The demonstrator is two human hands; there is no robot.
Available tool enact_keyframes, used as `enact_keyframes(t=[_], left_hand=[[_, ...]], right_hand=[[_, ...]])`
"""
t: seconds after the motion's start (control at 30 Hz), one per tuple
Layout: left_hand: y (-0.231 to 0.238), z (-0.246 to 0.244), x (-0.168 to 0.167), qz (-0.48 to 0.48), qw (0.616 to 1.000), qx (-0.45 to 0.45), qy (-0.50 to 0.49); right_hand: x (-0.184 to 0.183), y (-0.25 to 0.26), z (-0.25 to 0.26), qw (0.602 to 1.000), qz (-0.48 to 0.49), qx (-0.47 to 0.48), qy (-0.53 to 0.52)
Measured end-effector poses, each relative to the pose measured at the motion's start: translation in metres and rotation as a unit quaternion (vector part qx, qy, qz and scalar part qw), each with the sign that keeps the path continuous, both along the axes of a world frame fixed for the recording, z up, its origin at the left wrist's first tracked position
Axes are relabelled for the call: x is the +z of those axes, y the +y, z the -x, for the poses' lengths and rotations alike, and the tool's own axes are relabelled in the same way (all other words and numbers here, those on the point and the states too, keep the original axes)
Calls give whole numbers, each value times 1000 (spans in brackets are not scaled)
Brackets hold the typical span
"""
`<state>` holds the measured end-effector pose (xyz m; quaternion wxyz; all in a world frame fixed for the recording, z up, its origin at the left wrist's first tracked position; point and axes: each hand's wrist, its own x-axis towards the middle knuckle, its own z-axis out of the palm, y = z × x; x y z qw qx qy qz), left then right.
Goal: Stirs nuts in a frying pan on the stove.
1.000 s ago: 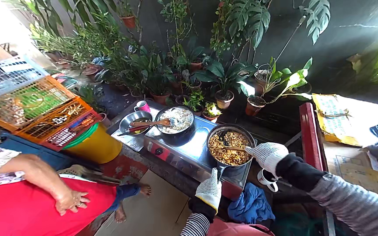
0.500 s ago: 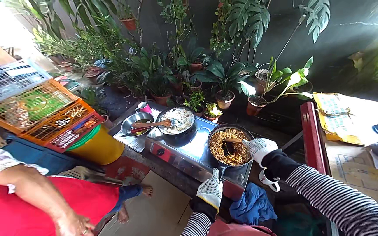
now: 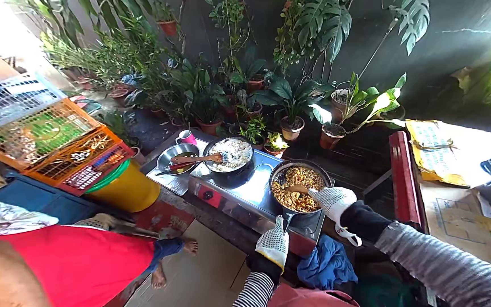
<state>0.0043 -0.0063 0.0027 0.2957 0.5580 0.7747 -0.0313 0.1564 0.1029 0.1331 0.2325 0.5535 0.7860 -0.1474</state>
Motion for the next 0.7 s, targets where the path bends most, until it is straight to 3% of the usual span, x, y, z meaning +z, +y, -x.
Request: enact_keyframes(t=[0.13,0.3,0.47,0.7], left_hand=[[0,0,0,-7,1000,2,-13],[3,2,1,-5,999,20,-47],[0,0,1,-29,999,19,-33],[1,-5,4,-22,999,26,-3]], right_hand=[[-10,-12,-44,998,-55,-18,-39],[-45,-54,-67,992,-52,-108,44],[-122,-80,-76,988,-80,-122,42],[-105,-100,-85,990,-47,-130,31]])
